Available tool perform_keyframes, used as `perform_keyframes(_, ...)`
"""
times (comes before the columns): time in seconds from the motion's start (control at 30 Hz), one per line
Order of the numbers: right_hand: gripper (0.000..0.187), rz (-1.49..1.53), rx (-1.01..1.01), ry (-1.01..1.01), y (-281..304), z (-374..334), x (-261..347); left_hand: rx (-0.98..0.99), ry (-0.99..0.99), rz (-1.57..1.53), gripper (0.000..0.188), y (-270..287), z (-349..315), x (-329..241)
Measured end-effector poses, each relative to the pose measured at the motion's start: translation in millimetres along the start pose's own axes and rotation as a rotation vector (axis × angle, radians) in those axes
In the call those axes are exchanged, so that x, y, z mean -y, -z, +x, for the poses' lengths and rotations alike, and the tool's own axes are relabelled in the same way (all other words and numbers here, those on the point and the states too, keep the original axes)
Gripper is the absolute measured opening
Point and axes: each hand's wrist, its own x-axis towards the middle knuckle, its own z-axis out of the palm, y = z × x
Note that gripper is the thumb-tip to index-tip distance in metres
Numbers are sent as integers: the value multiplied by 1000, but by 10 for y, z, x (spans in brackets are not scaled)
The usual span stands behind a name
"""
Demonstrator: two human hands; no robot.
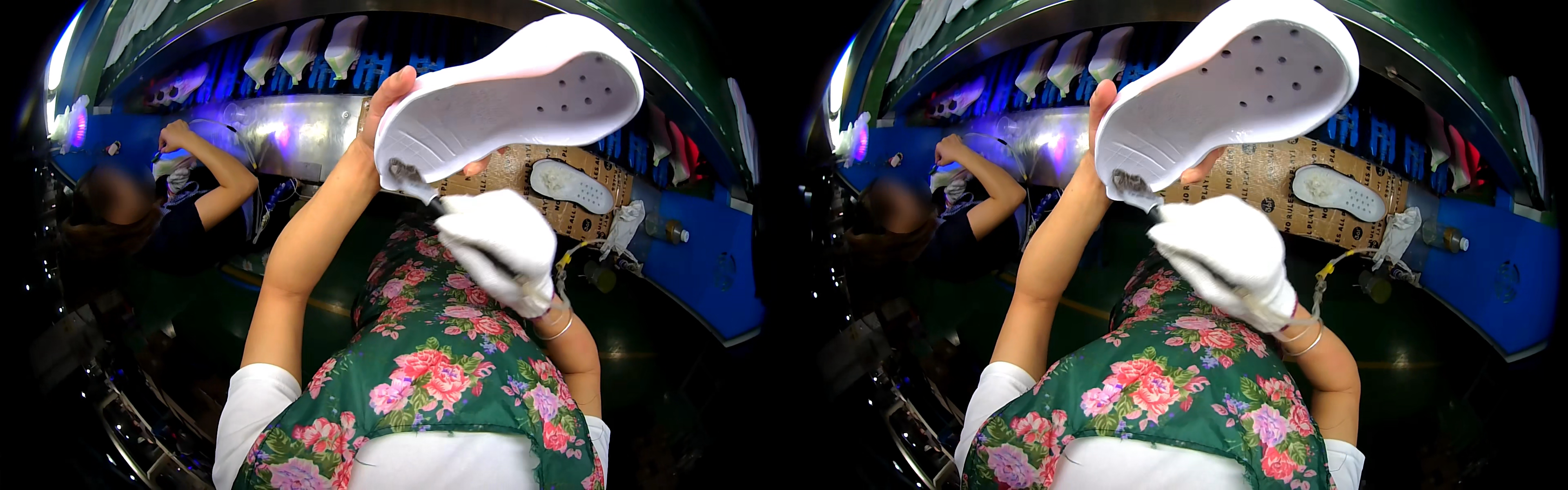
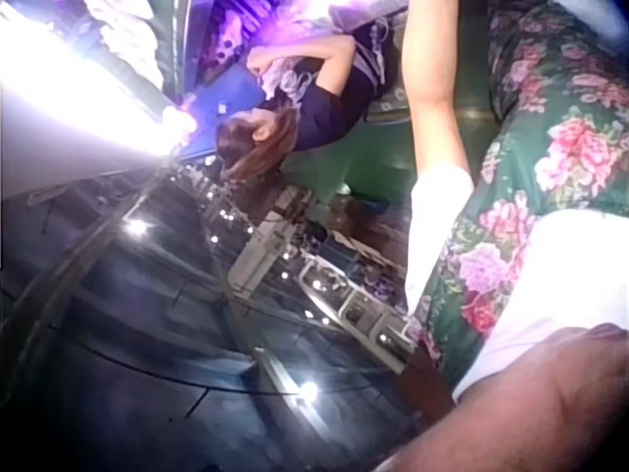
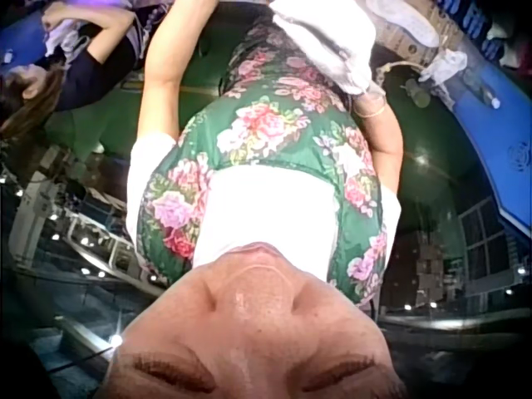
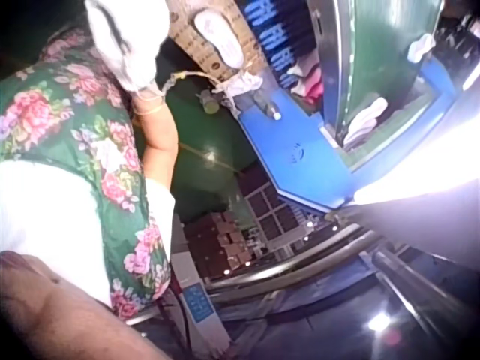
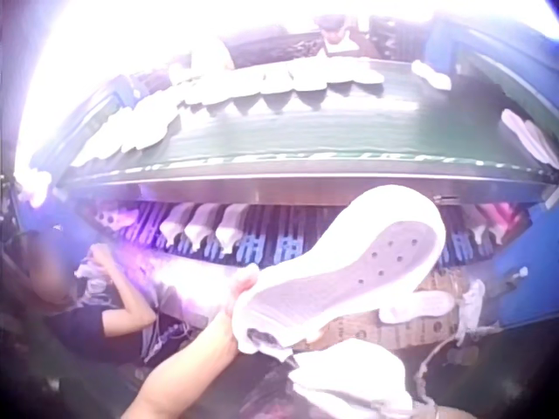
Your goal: The person applies adhesive to shoe soles using a brush applicator and places the soles onto an overhead conveyor belt.
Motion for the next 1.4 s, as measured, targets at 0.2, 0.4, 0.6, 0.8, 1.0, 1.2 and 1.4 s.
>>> perform_keyframes(0.2, 22, 308, -151, -253, -50, -23, 45, 142, -20, -57, 107, 108, 5, 14)
perform_keyframes(0.4, 24, 251, 38, -159, -106, 1, 97, 168, -77, -222, 102, 89, 41, 38)
perform_keyframes(0.6, 22, 163, 65, -127, -105, 44, 60, 48, -90, -240, 107, 177, 18, 66)
perform_keyframes(0.8, 19, 245, 38, -255, -66, 48, 33, 90, -121, -311, 92, 116, -2, 105)
perform_keyframes(1.0, 20, 25, -96, -333, 256, 173, -27, -297, -205, -220, 82, -113, -146, 231)
perform_keyframes(1.2, 21, -429, -368, 9, 624, 468, -446, -211, -99, -352, 83, -206, -254, 551)
perform_keyframes(1.4, 28, -513, -102, 142, 74, 203, -188, -592, -237, -429, 77, -232, -217, 356)
